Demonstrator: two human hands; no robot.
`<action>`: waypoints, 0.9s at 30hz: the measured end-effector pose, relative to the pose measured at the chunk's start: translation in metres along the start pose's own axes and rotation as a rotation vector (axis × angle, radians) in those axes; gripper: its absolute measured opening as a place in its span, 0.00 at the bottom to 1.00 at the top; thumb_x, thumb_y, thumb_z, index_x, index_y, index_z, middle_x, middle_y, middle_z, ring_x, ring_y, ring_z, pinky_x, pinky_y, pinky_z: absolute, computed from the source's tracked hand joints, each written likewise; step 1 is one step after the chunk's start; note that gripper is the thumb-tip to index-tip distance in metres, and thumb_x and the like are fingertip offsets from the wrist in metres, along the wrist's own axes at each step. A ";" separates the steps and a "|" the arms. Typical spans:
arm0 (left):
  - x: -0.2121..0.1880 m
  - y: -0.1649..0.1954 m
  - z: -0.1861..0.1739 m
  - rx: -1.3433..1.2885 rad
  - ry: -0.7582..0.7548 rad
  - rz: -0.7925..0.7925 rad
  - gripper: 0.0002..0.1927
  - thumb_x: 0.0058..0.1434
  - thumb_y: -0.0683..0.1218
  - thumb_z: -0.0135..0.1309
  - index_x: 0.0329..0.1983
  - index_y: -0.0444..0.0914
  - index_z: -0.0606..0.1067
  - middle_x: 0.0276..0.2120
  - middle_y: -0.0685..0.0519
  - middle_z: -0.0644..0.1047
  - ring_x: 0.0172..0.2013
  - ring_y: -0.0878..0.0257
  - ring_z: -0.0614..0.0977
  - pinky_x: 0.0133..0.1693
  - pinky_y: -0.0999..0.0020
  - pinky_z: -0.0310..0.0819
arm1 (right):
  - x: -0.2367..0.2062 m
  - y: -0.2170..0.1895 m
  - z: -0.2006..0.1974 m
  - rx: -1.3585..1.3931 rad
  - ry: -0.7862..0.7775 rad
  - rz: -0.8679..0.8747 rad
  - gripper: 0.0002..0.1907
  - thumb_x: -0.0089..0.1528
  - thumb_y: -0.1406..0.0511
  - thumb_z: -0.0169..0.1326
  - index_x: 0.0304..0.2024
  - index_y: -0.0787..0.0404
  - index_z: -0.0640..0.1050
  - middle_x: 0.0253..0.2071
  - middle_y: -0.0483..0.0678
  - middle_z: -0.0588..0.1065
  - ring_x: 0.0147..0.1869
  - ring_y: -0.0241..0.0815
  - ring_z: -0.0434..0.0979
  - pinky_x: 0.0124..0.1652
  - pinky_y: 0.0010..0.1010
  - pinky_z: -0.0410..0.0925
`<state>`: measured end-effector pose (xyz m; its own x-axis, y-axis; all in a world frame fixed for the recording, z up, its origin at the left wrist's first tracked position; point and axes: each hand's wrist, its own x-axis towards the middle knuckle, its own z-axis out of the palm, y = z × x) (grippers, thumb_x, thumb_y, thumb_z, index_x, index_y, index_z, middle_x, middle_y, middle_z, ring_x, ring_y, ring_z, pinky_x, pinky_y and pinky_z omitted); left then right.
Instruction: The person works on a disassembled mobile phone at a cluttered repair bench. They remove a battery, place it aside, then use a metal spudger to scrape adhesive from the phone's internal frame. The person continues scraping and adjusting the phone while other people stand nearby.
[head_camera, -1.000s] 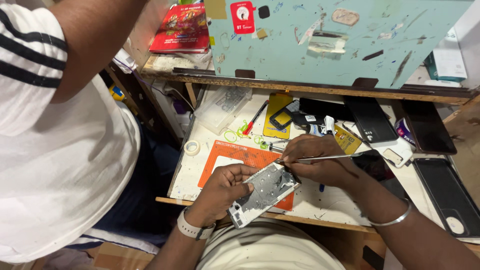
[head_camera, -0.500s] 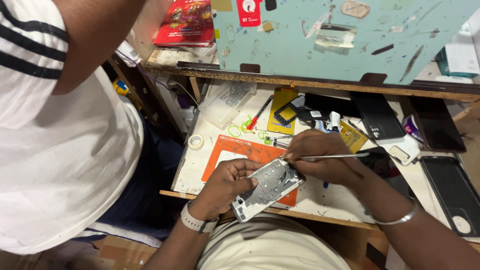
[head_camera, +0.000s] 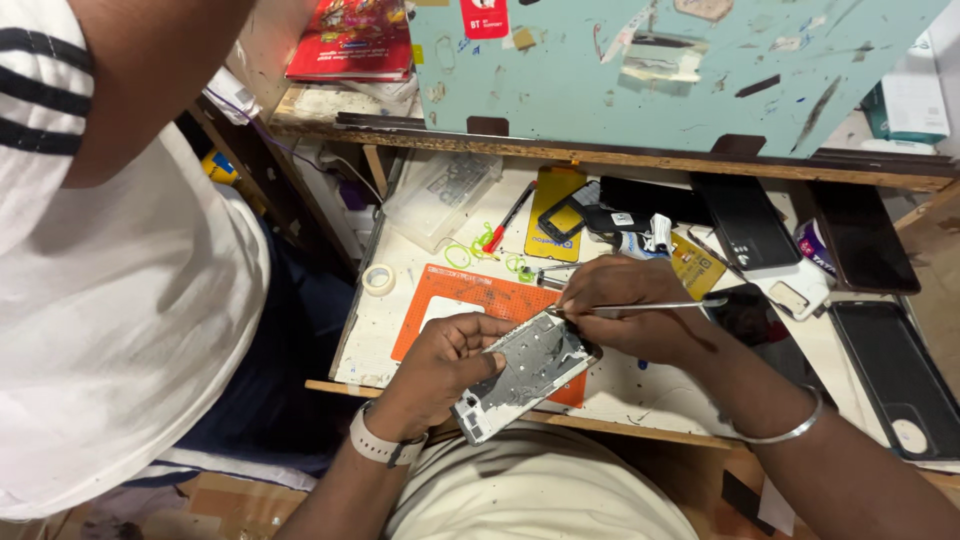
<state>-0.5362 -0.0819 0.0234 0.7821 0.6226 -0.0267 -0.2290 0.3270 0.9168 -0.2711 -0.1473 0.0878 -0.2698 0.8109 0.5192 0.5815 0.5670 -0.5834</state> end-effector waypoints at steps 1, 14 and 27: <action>-0.001 0.000 0.000 -0.009 -0.008 0.003 0.18 0.61 0.31 0.52 0.55 0.24 0.75 0.42 0.43 0.83 0.37 0.65 0.85 0.42 0.70 0.82 | 0.000 0.001 -0.001 -0.002 0.004 0.027 0.07 0.51 0.71 0.66 0.33 0.60 0.83 0.37 0.46 0.83 0.44 0.38 0.85 0.44 0.27 0.77; -0.002 0.001 0.000 -0.018 -0.010 0.018 0.18 0.61 0.31 0.52 0.56 0.25 0.74 0.43 0.43 0.82 0.39 0.65 0.85 0.43 0.70 0.82 | 0.003 -0.005 0.006 -0.016 -0.011 0.101 0.06 0.52 0.70 0.66 0.32 0.58 0.84 0.37 0.46 0.84 0.41 0.40 0.86 0.41 0.28 0.79; 0.002 -0.007 -0.006 -0.018 -0.018 0.045 0.17 0.61 0.32 0.53 0.54 0.24 0.74 0.43 0.44 0.83 0.40 0.64 0.85 0.45 0.68 0.80 | 0.004 0.005 0.017 0.046 -0.091 0.259 0.06 0.52 0.67 0.66 0.32 0.60 0.85 0.43 0.48 0.84 0.40 0.41 0.88 0.39 0.30 0.78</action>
<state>-0.5360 -0.0787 0.0144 0.7812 0.6239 0.0221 -0.2744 0.3114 0.9098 -0.2820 -0.1391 0.0762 -0.1858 0.9383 0.2918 0.6048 0.3432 -0.7186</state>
